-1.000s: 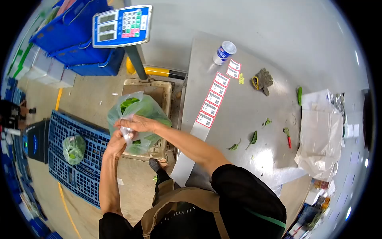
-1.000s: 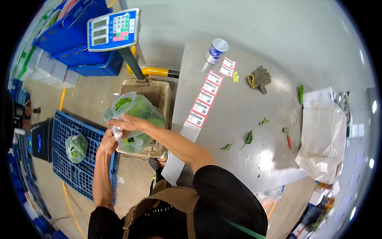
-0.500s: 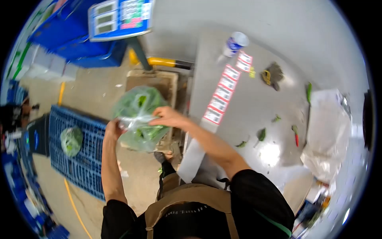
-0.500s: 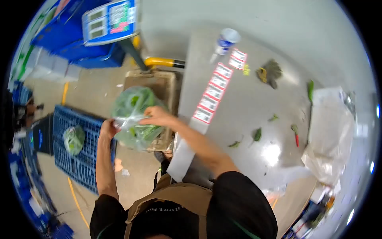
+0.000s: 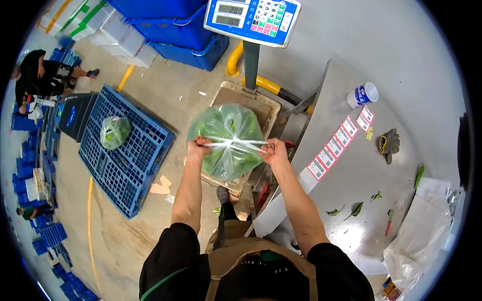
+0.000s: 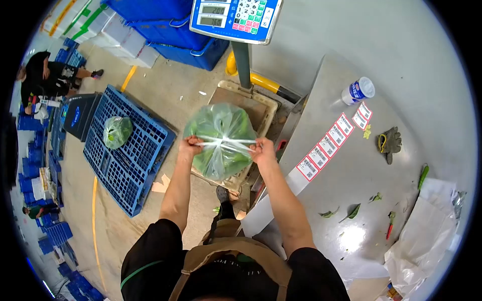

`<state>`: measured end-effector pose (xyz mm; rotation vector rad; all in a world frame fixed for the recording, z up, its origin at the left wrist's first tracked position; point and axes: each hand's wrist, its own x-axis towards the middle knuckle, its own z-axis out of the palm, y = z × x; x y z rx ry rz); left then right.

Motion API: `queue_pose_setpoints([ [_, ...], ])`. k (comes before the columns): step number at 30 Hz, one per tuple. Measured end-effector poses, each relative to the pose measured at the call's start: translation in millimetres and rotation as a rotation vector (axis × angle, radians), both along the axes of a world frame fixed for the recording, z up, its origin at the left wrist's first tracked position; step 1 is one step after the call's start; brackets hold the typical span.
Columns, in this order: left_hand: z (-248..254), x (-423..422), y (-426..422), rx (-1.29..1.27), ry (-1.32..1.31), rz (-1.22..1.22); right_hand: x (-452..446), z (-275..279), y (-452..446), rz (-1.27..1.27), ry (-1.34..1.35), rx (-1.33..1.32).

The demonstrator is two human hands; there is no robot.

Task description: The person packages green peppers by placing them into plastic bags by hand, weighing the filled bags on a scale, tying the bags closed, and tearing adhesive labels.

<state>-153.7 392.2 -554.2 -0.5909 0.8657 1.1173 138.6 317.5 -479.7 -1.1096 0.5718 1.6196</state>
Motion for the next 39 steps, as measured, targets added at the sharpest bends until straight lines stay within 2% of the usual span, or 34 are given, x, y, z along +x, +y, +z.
queue_pose_setpoints([
  [1,-2.7,-2.3,-3.6,-0.018,0.001,0.031,4.0,-8.7,-0.5,-0.026,0.042,-0.139],
  [2,-6.9,-2.8,-10.3,-0.041,0.001,0.067,6.4,-18.5,-0.4,-0.023,0.072,-0.135],
  [3,4.1,1.3,-15.4,0.029,0.058,0.04,7.0,-15.9,-4.0,-0.033,0.012,-0.049],
  [5,64.2,14.7,-9.8,0.19,0.176,-0.025,2.2,6.0,-0.9,-0.067,-0.104,0.144],
  [6,86.8,18.3,-10.7,0.252,0.193,-0.075,-0.1,27.7,0.3,-0.083,-0.055,0.301],
  [8,121.5,24.8,-19.8,0.364,0.226,-0.189,-22.1,79.2,8.6,0.135,-0.146,0.513],
  [10,132.5,35.7,-28.0,0.569,0.225,-0.447,-50.7,75.6,14.6,0.316,-0.294,0.721],
  [11,133.8,43.5,-28.1,0.681,0.206,-0.585,-61.3,85.0,17.6,0.462,-0.406,0.681],
  [12,131.7,48.6,-29.3,0.713,0.274,-0.689,-70.0,81.6,20.2,0.564,-0.458,0.919],
  [13,138.0,54.8,-27.6,0.767,0.39,-0.845,-68.3,92.3,25.1,0.753,-0.507,0.96],
  [14,155.0,63.8,-29.1,0.68,0.53,-0.865,-71.8,91.8,26.0,0.691,-0.498,0.937],
  [15,157.9,64.8,-27.4,0.692,0.541,-0.861,-75.9,82.0,28.4,0.605,-0.504,0.916],
  [17,167.3,71.3,-30.6,0.643,0.68,-0.899,-67.4,72.1,28.6,0.629,-0.519,0.96],
  [19,147.0,63.2,-25.2,0.754,1.008,-0.985,-56.8,71.8,20.6,0.759,-0.826,0.878],
  [20,135.3,59.7,-18.2,0.673,1.079,-0.934,-54.2,72.0,17.1,0.827,-0.974,0.832],
  [22,117.7,53.7,1.2,0.512,1.222,-0.821,-44.7,60.3,7.3,0.928,-0.962,0.793],
  [23,105.8,44.2,14.0,0.41,1.158,-0.719,-40.6,51.2,-2.6,0.98,-0.95,0.771],
  [25,52.7,17.0,43.1,0.204,0.839,-0.681,-39.9,32.3,-32.5,1.125,-1.433,1.254],
  [27,37.2,31.6,47.8,0.187,0.965,-0.786,-38.2,40.7,-66.3,1.109,-1.532,1.333],
  [28,36.8,42.0,48.4,0.134,1.012,-0.749,-33.6,49.0,-75.0,1.104,-1.58,1.378],
  [31,31.9,47.1,55.6,0.139,0.964,-0.64,-22.1,67.1,-84.7,1.138,-1.653,1.178],
  [32,38.7,43.8,58.8,0.284,1.058,-0.672,-14.4,63.1,-92.3,0.999,-1.707,1.203],
  [34,88.2,55.6,52.0,0.58,1.233,-0.741,5.5,85.2,-109.0,0.745,-1.712,1.061],
  [36,129.0,78.0,31.3,0.992,1.832,-0.781,36.1,104.4,-122.9,0.508,-1.984,0.887],
  [38,182.6,133.2,-26.1,1.151,1.738,-0.893,69.1,115.4,-141.9,0.419,-2.098,0.545],
  [39,194.7,160.0,-56.7,1.26,1.779,-0.977,79.8,112.9,-151.5,0.436,-2.154,0.387],
])
